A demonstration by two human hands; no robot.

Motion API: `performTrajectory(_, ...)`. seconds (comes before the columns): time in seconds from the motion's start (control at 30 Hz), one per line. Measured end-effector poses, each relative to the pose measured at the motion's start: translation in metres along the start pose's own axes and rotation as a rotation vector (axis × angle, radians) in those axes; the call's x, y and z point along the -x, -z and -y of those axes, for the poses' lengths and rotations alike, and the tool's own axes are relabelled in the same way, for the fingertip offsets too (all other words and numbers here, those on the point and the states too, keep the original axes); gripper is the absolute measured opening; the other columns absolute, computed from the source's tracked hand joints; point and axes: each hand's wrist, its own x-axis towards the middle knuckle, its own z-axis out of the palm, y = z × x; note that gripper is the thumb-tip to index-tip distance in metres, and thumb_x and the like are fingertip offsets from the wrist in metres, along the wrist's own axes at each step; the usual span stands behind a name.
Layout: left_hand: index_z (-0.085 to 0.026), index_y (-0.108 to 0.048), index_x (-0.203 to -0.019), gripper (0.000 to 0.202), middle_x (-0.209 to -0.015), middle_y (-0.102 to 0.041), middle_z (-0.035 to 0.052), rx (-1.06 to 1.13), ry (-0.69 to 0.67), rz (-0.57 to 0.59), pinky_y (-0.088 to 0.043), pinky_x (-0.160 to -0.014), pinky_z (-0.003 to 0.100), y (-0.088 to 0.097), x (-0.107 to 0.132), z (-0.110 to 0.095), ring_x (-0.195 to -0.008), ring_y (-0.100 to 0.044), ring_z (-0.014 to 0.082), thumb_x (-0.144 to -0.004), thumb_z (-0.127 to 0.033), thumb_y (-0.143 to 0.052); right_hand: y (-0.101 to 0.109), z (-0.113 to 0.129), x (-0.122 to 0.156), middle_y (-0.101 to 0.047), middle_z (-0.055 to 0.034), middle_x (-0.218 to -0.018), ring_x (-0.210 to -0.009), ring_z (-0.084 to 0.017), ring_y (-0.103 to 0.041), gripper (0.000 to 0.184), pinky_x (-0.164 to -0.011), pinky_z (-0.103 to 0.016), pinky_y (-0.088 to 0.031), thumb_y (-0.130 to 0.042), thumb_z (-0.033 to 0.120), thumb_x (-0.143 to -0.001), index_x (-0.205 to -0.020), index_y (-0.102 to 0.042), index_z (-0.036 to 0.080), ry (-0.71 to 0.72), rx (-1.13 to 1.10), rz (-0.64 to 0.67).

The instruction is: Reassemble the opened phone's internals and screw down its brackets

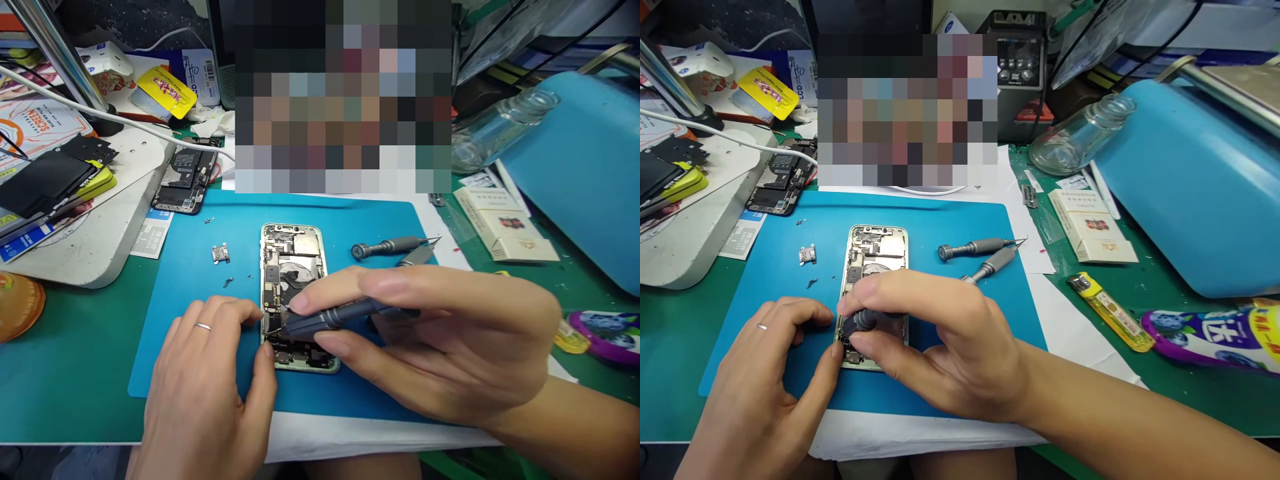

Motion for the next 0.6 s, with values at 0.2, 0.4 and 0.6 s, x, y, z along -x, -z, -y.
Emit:
performTrajectory(0.2, -0.025, -0.052, -0.108, 0.016, -0.097, -0.062, 0.0016, -0.007, 0.004, 0.005, -0.044, -0.070, 0.033, 0.0001, -0.0003, -0.0016, -0.086, -0.057, 0.0200, -0.095, -0.019, -0.056, 0.0003, -0.0028, 0.0015, -0.080, -0.0045, -0.104, -0.094, -0.022, -0.079, 0.075, -0.081, -0.032, -0.070, -0.076, -0.001, -0.080, -0.144, -0.054, 0.031, -0.007, -0.007, 0.006)
performTrajectory(0.4, -0.025, -0.052, -0.108, 0.014, -0.097, -0.063, 0.0017, -0.001, 0.010, -0.003, -0.044, -0.070, 0.033, 0.0001, -0.0010, -0.0017, -0.087, -0.057, 0.0203, -0.095, -0.019, -0.055, 0.0011, -0.0001, -0.0008, -0.080, -0.0040, -0.101, -0.091, -0.022, -0.079, 0.071, -0.078, -0.029, -0.069, -0.074, 0.001, -0.081, -0.142, -0.055, 0.031, 0.001, 0.034, 0.005)
performTrajectory(0.6, -0.024, -0.052, -0.108, 0.015, -0.098, -0.062, 0.0004, 0.015, -0.008, 0.004, -0.042, -0.071, 0.033, 0.0000, -0.0008, -0.0001, -0.087, -0.055, 0.0192, -0.095, -0.018, -0.057, 0.0019, -0.0002, 0.0024, -0.079, -0.0010, -0.106, -0.089, -0.020, -0.079, 0.057, -0.082, -0.029, -0.067, -0.076, 0.003, -0.080, -0.127, -0.064, 0.033, -0.037, 0.001, 0.084)
